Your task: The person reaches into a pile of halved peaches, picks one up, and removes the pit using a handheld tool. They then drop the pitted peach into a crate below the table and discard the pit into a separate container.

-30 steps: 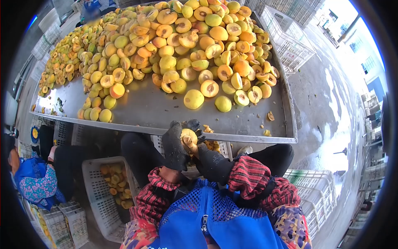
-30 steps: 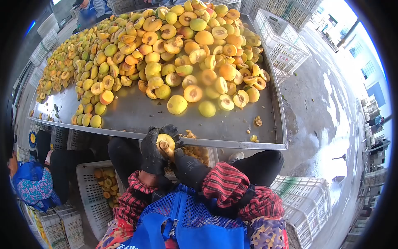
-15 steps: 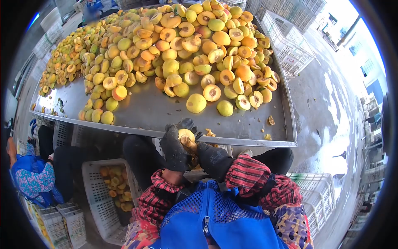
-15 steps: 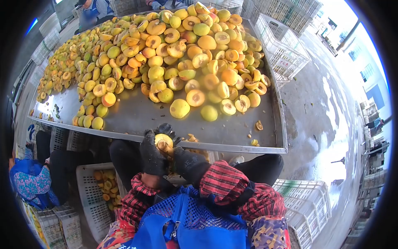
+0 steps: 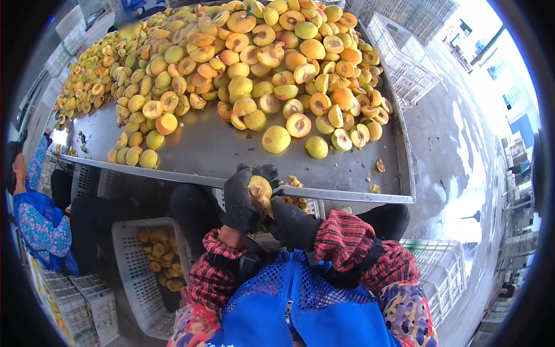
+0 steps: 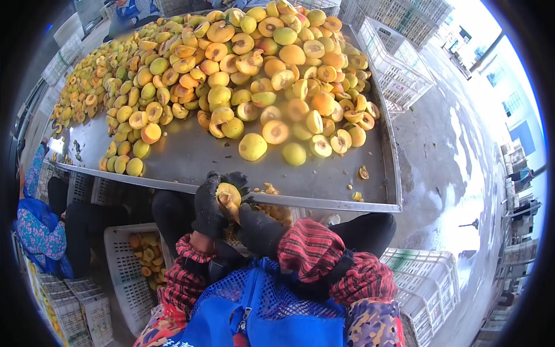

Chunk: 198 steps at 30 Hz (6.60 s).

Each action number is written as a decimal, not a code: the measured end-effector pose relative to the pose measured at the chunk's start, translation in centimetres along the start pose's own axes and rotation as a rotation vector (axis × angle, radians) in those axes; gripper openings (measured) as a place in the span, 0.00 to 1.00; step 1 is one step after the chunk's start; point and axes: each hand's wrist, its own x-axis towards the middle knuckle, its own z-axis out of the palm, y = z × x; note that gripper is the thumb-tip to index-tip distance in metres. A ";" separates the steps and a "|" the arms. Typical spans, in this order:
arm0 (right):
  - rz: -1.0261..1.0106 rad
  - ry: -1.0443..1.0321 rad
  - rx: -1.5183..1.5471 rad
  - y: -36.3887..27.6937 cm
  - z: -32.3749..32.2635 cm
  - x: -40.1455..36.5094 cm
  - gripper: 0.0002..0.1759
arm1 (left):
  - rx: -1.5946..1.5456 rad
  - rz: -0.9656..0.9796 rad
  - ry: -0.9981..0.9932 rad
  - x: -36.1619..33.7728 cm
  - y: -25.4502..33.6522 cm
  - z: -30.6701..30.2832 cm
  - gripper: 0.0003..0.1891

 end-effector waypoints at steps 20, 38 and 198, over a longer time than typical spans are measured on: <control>0.744 -0.507 1.082 -2.9 -4.3 1.5 0.17 | -0.317 -0.311 -0.085 -0.1 3.6 -0.4 0.19; 0.445 -0.533 1.471 -0.6 -6.2 -3.7 0.22 | -0.286 -0.133 -0.163 -1.5 9.4 2.5 0.22; 0.816 -0.375 0.847 -3.6 -5.5 -1.3 0.18 | 0.029 0.220 -0.353 0.7 1.6 1.5 0.19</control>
